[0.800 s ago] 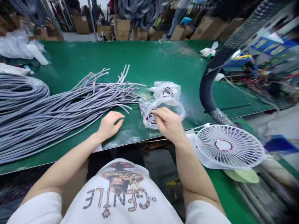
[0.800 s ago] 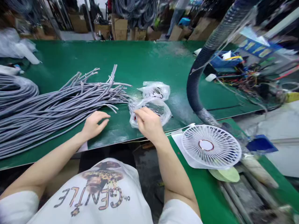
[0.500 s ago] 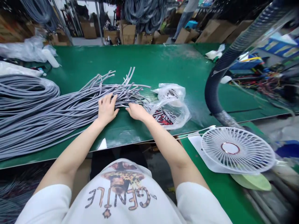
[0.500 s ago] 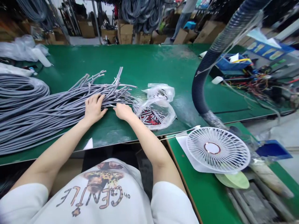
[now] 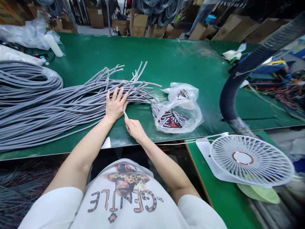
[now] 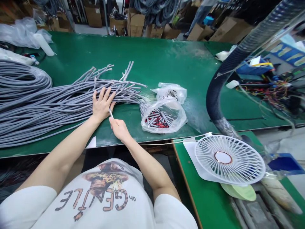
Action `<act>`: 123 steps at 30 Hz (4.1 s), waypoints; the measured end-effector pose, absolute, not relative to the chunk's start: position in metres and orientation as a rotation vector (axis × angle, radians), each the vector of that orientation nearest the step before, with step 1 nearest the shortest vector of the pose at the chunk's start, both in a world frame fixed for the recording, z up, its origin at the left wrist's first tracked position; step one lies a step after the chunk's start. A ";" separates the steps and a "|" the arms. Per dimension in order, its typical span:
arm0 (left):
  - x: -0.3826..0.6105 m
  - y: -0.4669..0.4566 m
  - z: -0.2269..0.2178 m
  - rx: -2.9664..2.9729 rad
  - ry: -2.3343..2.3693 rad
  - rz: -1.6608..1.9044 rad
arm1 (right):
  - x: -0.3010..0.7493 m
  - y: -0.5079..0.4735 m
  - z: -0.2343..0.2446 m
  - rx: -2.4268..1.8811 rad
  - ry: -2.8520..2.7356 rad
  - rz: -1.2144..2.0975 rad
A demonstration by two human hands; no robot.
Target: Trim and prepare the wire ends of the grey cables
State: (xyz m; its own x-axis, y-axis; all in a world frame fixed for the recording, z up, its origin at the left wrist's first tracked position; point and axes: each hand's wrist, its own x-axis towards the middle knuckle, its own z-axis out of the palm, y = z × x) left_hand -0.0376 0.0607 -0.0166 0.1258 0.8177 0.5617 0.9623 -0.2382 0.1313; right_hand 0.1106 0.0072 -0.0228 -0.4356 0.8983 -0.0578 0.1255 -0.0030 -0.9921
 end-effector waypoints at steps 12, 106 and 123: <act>-0.029 0.075 -0.022 -2.208 -1.854 -0.981 | 0.243 -0.103 -0.002 -1.226 -1.578 1.160; -0.021 0.005 0.027 -2.826 -2.272 -0.712 | 0.203 0.086 0.072 -1.068 -2.240 0.016; 0.033 0.021 0.020 -2.398 -1.654 -0.151 | 0.202 0.026 0.068 -1.456 -2.780 -0.290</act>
